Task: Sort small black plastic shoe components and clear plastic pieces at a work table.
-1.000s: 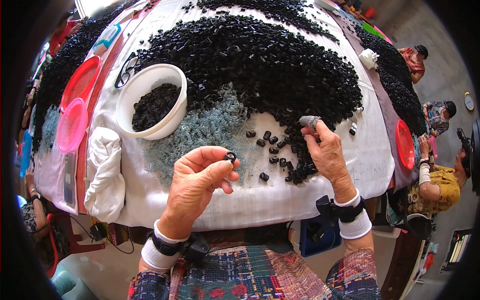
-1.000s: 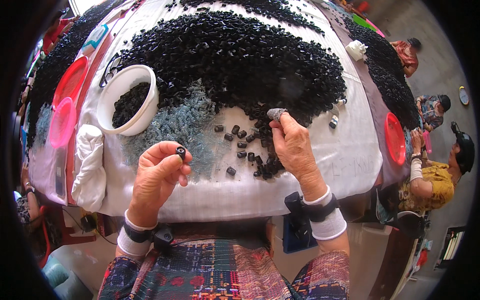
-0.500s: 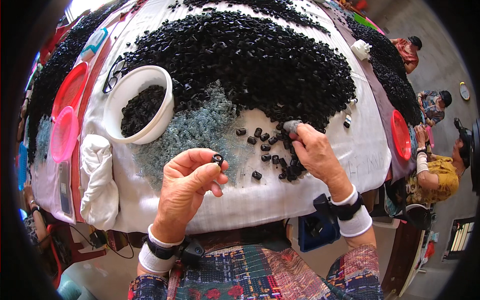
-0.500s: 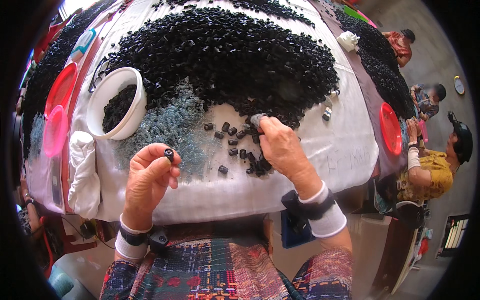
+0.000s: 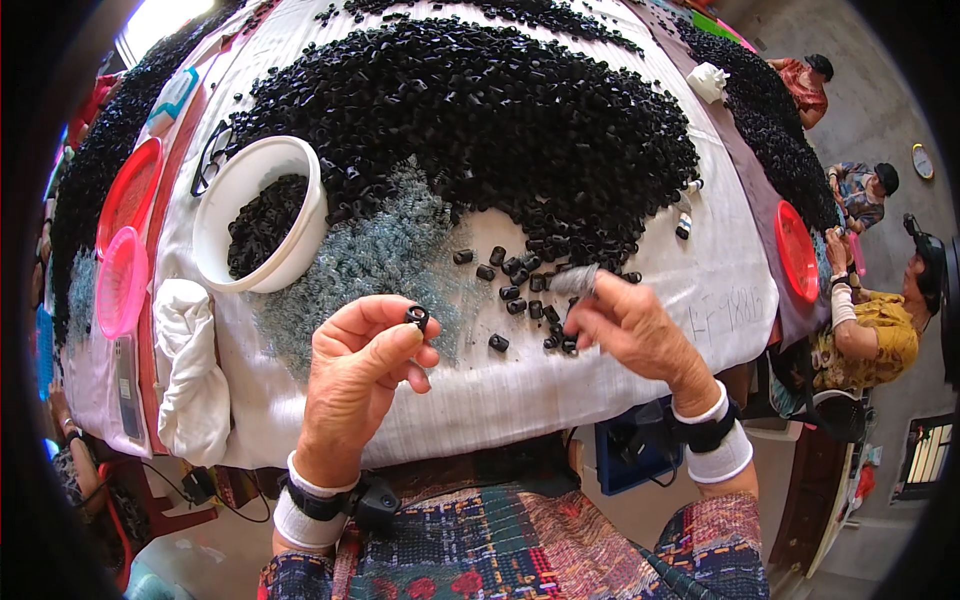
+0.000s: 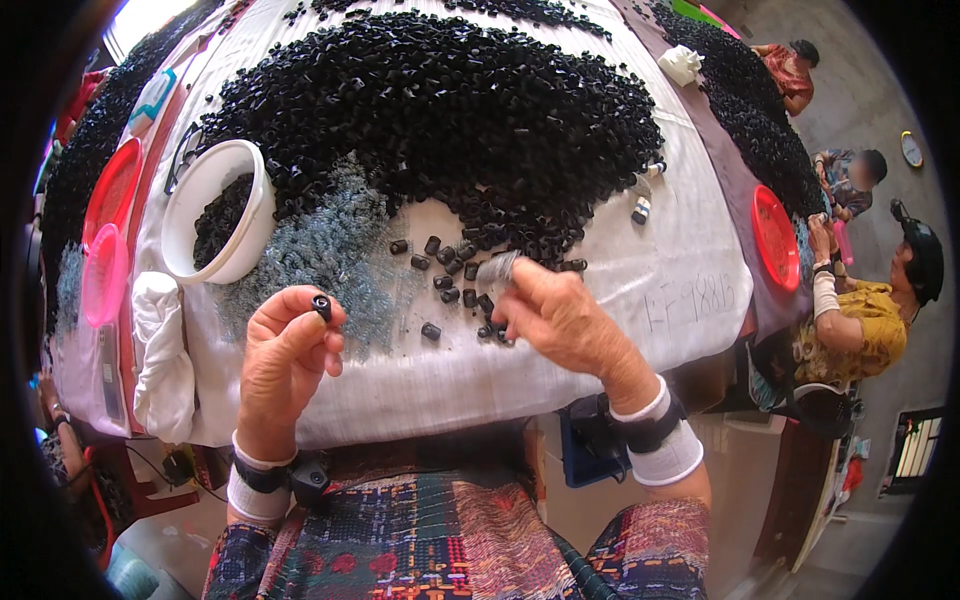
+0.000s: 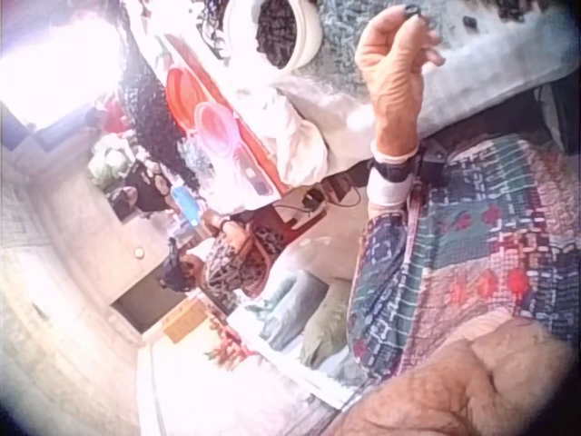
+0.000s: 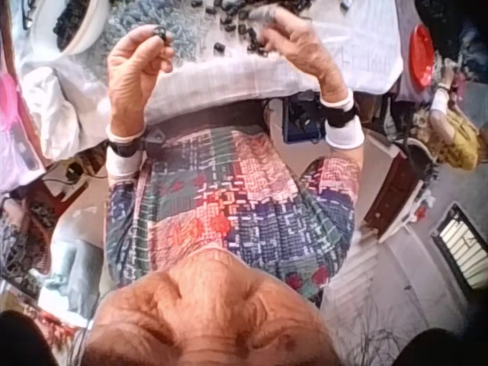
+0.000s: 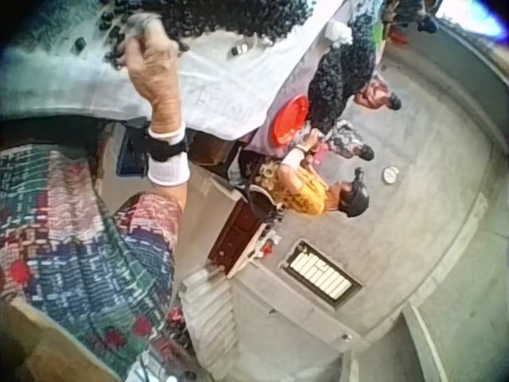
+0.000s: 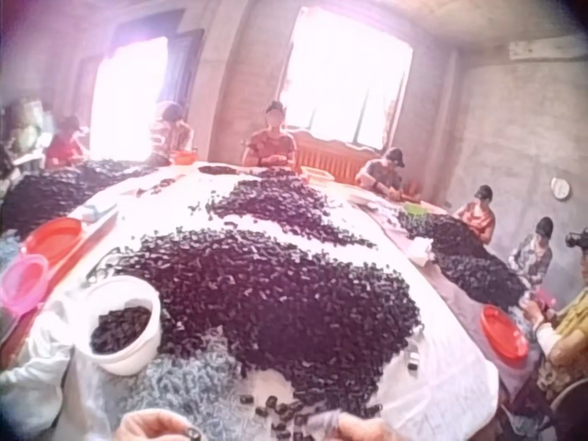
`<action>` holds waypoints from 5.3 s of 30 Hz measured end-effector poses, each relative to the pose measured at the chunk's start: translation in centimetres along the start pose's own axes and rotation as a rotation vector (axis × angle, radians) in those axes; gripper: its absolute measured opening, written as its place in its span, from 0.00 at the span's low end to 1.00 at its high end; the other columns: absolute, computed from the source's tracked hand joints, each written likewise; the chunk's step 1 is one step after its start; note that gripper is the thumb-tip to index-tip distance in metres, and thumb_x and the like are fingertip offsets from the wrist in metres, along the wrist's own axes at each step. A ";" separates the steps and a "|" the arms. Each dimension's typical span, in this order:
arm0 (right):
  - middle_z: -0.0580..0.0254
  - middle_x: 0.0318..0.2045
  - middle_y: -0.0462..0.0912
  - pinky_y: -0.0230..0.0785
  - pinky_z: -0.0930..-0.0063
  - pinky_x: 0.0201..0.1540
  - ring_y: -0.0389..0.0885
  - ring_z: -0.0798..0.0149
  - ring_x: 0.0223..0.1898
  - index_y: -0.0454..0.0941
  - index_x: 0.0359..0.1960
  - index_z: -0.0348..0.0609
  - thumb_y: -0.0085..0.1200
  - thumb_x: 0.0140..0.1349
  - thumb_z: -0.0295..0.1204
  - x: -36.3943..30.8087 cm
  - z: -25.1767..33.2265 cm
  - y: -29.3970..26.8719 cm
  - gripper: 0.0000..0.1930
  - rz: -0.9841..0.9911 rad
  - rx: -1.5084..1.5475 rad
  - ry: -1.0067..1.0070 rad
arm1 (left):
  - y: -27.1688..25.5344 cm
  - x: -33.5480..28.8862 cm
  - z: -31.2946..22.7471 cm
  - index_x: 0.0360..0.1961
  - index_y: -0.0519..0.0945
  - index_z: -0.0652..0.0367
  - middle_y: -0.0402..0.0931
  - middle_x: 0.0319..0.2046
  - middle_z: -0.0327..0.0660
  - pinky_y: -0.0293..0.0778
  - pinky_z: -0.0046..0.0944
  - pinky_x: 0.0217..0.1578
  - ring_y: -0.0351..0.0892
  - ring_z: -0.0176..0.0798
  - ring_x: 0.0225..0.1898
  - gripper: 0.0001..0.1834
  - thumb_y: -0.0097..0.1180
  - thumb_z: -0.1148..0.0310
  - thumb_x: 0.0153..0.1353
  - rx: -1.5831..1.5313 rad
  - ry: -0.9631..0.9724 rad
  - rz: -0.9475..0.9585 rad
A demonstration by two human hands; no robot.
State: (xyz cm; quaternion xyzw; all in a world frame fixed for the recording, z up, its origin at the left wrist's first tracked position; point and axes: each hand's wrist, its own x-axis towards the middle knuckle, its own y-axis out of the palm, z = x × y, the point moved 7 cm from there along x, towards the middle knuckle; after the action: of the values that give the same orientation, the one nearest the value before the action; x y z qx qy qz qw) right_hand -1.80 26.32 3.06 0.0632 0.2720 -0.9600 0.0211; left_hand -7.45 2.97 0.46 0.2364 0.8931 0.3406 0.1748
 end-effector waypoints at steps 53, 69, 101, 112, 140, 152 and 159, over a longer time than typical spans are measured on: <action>0.51 0.31 0.80 0.73 0.69 0.32 0.79 0.55 0.31 0.78 0.41 0.33 0.54 0.48 0.13 -1.8 10.5 4.7 0.16 -0.207 -0.325 -0.628 | 3.2 -2.0 1.2 0.40 0.79 0.68 0.81 0.34 0.40 0.78 0.27 0.38 0.80 0.29 0.37 0.12 0.63 0.81 0.54 0.596 0.188 -0.084; 0.60 0.37 0.82 0.73 0.79 0.43 0.80 0.71 0.40 0.73 0.49 0.35 0.55 0.59 0.17 0.7 4.5 6.0 0.15 -0.254 0.515 -0.214 | 1.6 -0.8 2.5 0.38 0.80 0.64 0.82 0.30 0.38 0.76 0.25 0.28 0.80 0.27 0.32 0.11 0.64 0.72 0.56 0.354 0.051 -0.089; 0.54 0.37 0.74 0.71 0.70 0.33 0.74 0.57 0.33 0.76 0.44 0.35 0.69 0.41 0.22 -0.1 7.6 7.5 0.24 -0.332 -0.165 -0.607 | 0.6 -0.1 3.8 0.37 0.79 0.66 0.81 0.33 0.49 0.79 0.37 0.41 0.83 0.41 0.36 0.06 0.56 0.76 0.59 0.024 -0.167 -0.026; 0.57 0.32 0.76 0.70 0.70 0.30 0.74 0.58 0.31 0.78 0.38 0.34 0.69 0.38 0.21 0.2 7.5 7.1 0.21 -0.320 -0.217 -0.649 | 0.4 -0.4 3.2 0.37 0.80 0.67 0.81 0.34 0.45 0.78 0.33 0.38 0.81 0.35 0.34 0.08 0.59 0.73 0.59 0.127 -0.188 -0.051; 0.55 0.31 0.75 0.70 0.68 0.28 0.74 0.56 0.30 0.78 0.37 0.32 0.68 0.38 0.20 -0.4 8.2 6.8 0.20 -0.316 -0.269 -0.760 | 0.9 -0.9 2.7 0.40 0.81 0.67 0.81 0.35 0.44 0.80 0.34 0.35 0.81 0.35 0.36 0.09 0.58 0.74 0.59 0.156 -0.233 -0.021; 0.52 0.39 0.75 0.72 0.70 0.38 0.76 0.57 0.37 0.74 0.49 0.32 0.67 0.45 0.25 -0.1 7.9 4.3 0.26 -0.295 -0.228 -0.652 | -0.4 0.1 0.0 0.39 0.81 0.61 0.82 0.37 0.42 0.80 0.35 0.34 0.82 0.36 0.36 0.13 0.57 0.61 0.63 0.116 -0.026 -0.094; 0.61 0.32 0.79 0.66 0.79 0.28 0.77 0.70 0.28 0.77 0.48 0.38 0.55 0.54 0.17 0.8 2.8 -0.8 0.17 -0.491 -0.207 -0.399 | -7.3 2.5 -7.8 0.45 0.77 0.61 0.81 0.41 0.47 0.82 0.41 0.36 0.83 0.44 0.41 0.16 0.49 0.59 0.67 -0.048 0.218 -0.381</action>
State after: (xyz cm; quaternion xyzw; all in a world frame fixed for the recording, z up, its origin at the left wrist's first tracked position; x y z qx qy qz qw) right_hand -2.94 25.50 5.73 -0.1958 0.3657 -0.8972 -0.1516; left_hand -15.41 -4.60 0.60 0.0211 0.9269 0.3460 0.1439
